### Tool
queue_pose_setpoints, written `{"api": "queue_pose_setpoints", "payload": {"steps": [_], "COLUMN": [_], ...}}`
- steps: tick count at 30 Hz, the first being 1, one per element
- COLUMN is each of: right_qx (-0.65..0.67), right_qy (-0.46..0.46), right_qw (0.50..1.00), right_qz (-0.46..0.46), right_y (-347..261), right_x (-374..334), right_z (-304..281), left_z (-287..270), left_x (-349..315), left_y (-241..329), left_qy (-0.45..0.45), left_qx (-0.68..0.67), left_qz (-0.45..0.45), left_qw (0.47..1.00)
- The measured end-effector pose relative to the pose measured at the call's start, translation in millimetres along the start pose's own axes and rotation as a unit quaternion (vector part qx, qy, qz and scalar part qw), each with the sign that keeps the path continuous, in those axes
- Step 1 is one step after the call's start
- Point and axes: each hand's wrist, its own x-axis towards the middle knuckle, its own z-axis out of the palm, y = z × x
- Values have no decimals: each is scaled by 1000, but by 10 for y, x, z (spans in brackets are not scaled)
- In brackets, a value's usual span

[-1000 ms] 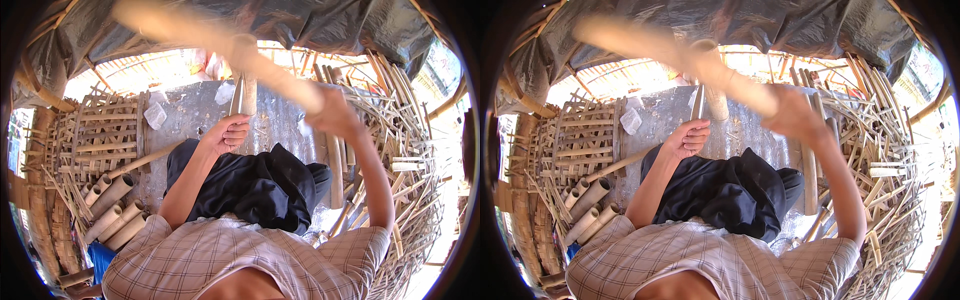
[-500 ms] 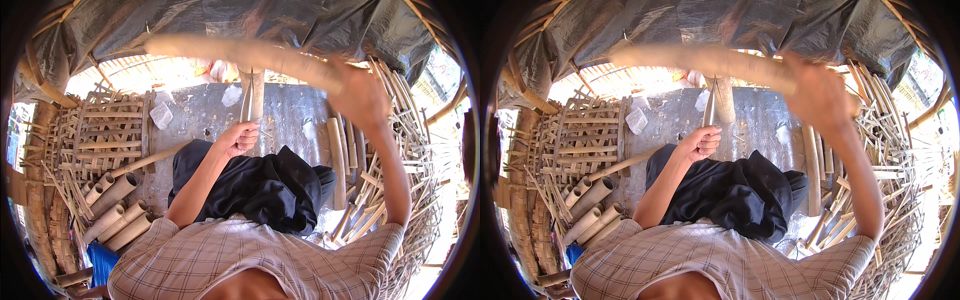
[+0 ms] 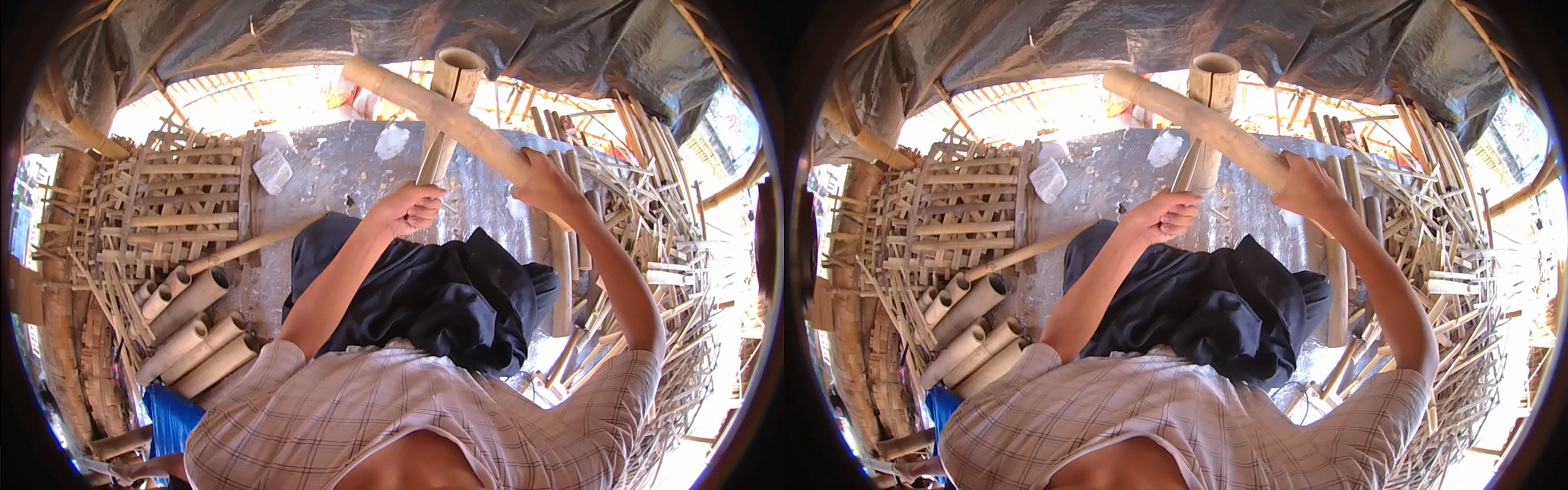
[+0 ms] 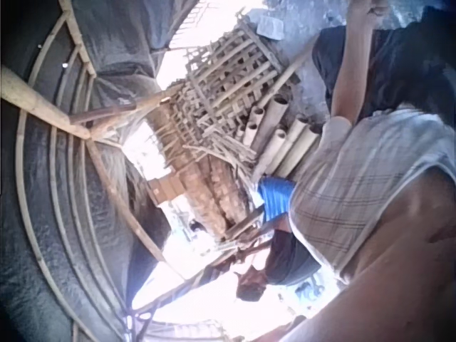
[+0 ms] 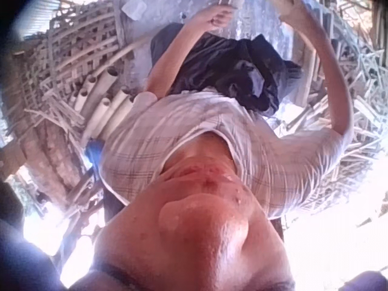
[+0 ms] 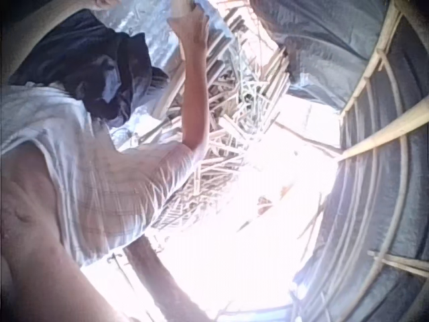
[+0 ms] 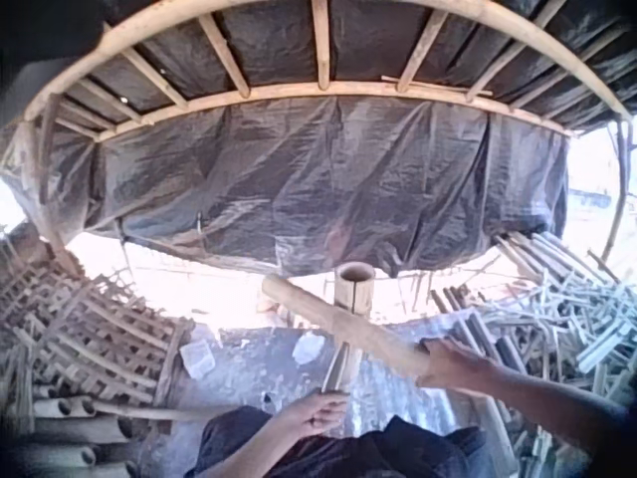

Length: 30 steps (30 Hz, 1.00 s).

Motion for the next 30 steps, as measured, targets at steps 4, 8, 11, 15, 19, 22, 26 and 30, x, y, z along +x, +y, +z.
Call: {"api": "queue_pose_setpoints", "payload": {"steps": [4, 8, 11, 15, 19, 22, 26, 30], "right_qx": [-66, -103, -66, 74, 299, -36, -4, -12], "right_qy": [41, 87, 237, 381, 284, 101, 34, 15], "right_qw": [997, 990, 966, 900, 877, 985, 999, 1000], "right_qz": [-5, -39, -73, -199, -247, -137, -8, 16], "right_y": [-98, -401, -660, -746, -518, 243, 383, 244], "right_x": [-41, -2, -223, -124, 50, 269, 235, 163], "right_z": [-172, -673, -1255, -1489, -812, 176, 283, 147], "left_z": [146, 36, 91, 146, 180, 80, -153, -59], "left_x": [-14, -109, -56, -104, -14, 169, 347, 390], "left_y": [9, 73, 129, 103, 53, 15, -100, -127], "left_qy": [-1, 19, -5, 30, 26, 3, 35, 55], "left_qx": [-20, -46, -37, -22, -18, 4, 71, 21], "left_qz": [15, 31, 9, 28, 22, 14, 1, 11], "left_qw": [1000, 998, 999, 999, 999, 1000, 997, 998]}}
